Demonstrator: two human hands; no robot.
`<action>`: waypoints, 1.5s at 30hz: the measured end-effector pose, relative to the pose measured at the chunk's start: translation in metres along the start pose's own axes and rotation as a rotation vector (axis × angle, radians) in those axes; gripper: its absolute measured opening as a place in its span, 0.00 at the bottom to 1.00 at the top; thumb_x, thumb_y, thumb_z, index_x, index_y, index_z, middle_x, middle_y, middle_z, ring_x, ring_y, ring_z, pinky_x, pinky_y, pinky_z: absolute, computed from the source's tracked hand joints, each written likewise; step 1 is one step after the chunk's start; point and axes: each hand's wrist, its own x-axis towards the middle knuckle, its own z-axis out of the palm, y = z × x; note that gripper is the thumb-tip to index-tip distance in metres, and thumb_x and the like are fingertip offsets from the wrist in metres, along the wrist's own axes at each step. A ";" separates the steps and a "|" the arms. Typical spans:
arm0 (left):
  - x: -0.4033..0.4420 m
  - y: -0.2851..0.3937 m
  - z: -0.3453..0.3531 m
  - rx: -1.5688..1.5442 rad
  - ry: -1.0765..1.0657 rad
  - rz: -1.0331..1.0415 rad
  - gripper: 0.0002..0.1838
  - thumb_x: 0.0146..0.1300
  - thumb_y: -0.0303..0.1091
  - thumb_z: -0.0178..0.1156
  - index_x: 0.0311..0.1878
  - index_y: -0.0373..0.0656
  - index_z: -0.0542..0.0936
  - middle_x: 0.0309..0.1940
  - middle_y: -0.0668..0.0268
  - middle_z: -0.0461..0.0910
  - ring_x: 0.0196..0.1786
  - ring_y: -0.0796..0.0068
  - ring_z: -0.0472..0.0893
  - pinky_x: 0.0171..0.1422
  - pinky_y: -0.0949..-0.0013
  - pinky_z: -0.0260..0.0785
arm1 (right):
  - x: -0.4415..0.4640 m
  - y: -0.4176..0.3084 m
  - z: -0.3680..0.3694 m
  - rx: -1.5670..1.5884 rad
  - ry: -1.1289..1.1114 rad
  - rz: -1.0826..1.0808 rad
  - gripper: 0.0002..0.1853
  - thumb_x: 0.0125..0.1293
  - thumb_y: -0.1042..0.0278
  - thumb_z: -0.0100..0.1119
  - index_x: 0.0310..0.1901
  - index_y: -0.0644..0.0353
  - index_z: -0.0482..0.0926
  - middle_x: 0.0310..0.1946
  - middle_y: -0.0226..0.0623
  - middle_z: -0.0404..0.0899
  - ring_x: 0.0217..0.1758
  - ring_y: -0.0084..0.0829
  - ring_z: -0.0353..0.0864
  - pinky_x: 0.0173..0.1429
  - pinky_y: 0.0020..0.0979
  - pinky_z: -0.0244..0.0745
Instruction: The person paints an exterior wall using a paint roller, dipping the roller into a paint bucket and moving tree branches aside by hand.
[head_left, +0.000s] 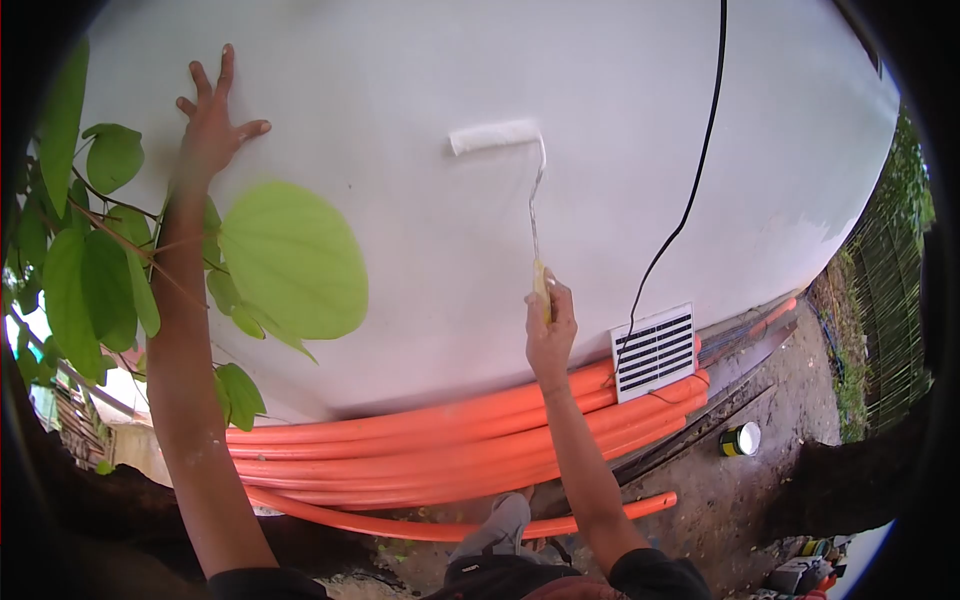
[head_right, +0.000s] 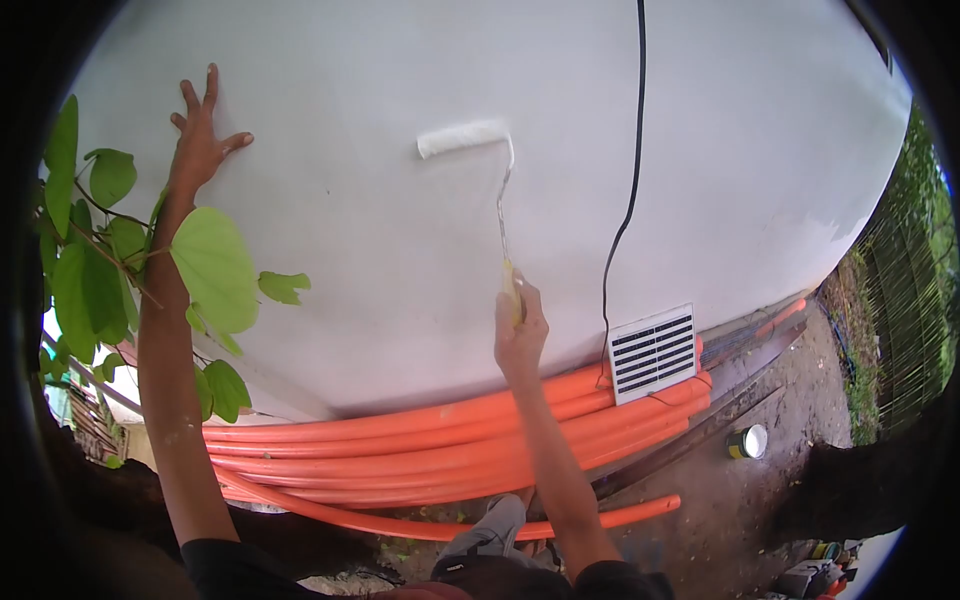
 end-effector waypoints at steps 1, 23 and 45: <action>-0.001 -0.001 0.001 -0.009 0.004 0.004 0.69 0.51 0.48 0.81 0.83 0.80 0.37 0.85 0.48 0.32 0.75 0.08 0.42 0.70 0.27 0.69 | 0.017 -0.018 0.013 -0.008 -0.006 -0.018 0.18 0.76 0.70 0.57 0.62 0.69 0.75 0.61 0.49 0.81 0.52 0.34 0.83 0.58 0.33 0.78; -0.009 0.032 -0.028 0.011 -0.140 -0.162 0.72 0.48 0.44 0.83 0.84 0.76 0.36 0.85 0.51 0.28 0.78 0.15 0.41 0.64 0.35 0.80 | 0.106 -0.161 0.125 0.043 -0.060 -0.290 0.18 0.77 0.71 0.53 0.64 0.67 0.71 0.54 0.54 0.81 0.54 0.49 0.84 0.59 0.43 0.78; -0.007 0.022 -0.017 0.084 -0.106 -0.133 0.70 0.49 0.50 0.82 0.84 0.78 0.37 0.85 0.51 0.31 0.78 0.15 0.43 0.64 0.35 0.80 | 0.042 -0.083 0.115 -0.057 -0.146 -0.134 0.18 0.77 0.70 0.54 0.65 0.64 0.68 0.64 0.53 0.78 0.54 0.44 0.86 0.59 0.38 0.79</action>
